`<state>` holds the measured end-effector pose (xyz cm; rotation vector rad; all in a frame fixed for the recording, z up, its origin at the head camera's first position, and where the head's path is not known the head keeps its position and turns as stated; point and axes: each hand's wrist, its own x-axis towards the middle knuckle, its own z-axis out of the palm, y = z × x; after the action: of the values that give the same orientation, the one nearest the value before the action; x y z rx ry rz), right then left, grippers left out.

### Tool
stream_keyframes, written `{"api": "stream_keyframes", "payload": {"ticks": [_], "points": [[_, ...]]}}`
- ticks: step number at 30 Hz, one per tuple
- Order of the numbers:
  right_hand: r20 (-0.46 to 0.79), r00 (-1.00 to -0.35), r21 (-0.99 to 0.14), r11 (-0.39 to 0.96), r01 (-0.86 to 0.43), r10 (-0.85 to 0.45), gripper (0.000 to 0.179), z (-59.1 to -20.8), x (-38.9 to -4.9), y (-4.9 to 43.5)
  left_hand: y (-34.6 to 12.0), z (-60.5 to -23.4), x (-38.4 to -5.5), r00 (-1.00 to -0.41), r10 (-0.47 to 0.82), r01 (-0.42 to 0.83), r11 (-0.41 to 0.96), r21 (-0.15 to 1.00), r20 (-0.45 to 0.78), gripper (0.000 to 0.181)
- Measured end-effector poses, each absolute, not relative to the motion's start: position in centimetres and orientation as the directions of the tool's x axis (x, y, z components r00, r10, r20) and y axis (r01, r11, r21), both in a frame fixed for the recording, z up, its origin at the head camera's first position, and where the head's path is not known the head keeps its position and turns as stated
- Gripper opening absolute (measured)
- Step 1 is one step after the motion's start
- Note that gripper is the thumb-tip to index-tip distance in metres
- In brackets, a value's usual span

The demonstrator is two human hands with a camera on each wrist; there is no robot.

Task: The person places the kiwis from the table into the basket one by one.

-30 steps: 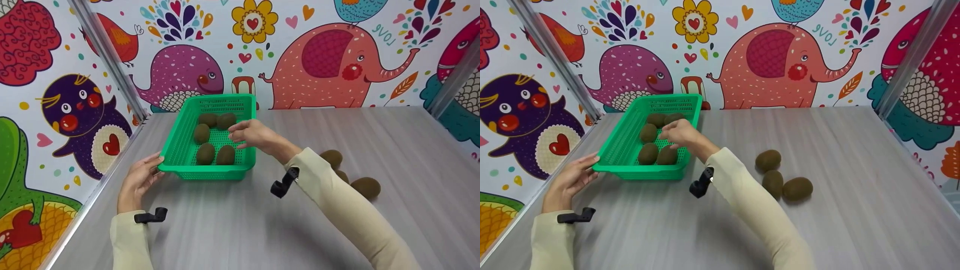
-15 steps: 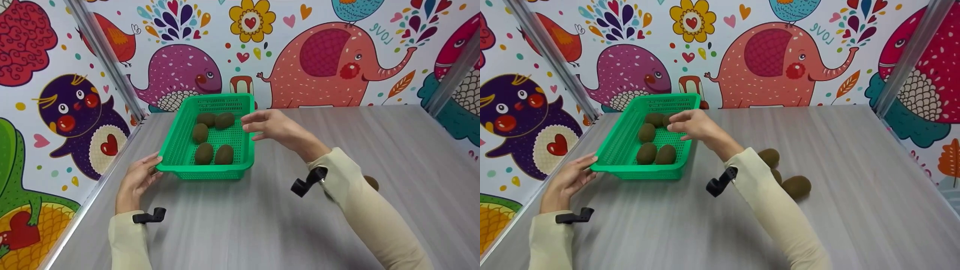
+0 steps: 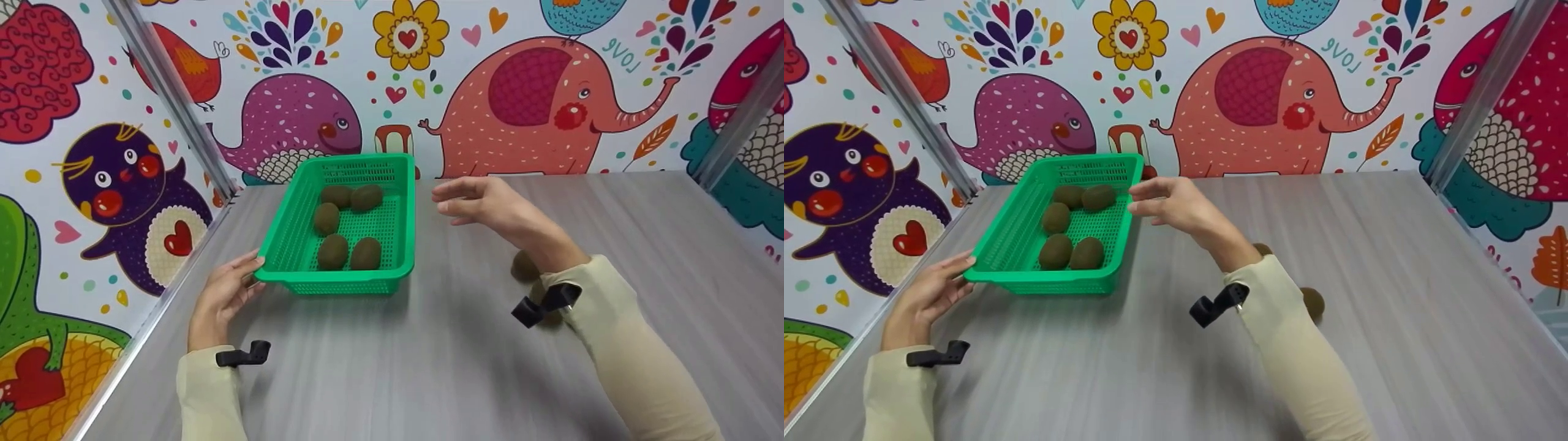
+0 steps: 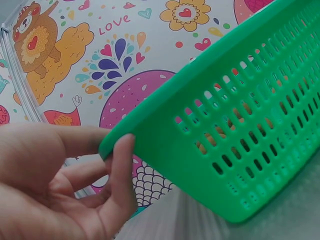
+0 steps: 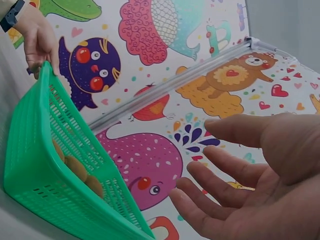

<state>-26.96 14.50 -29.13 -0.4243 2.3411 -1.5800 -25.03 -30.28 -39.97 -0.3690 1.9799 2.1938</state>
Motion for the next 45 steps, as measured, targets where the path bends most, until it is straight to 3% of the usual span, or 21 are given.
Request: {"api": "stream_keyframes", "payload": {"ticks": [14,31,45], "points": [[-0.073,-0.950,-0.938,0.346,-0.038,-0.302,0.049,-31.3,-26.2,18.8,-30.3,-40.1,-25.0,-0.958,-0.045,-0.277,-0.100,0.956,-0.282,0.066],[-0.078,-0.969,-0.986,0.161,0.040,-0.233,0.054,-34.7,-27.0,22.7,-30.3,-40.0,-25.0,-0.962,-0.031,-0.266,-0.094,0.959,-0.270,0.063],[-0.134,-0.977,-0.976,0.191,0.102,-0.163,0.064,-36.4,-27.3,25.1,-30.5,-40.0,-24.9,-0.960,-0.039,-0.271,-0.094,0.958,-0.276,0.065]]}}
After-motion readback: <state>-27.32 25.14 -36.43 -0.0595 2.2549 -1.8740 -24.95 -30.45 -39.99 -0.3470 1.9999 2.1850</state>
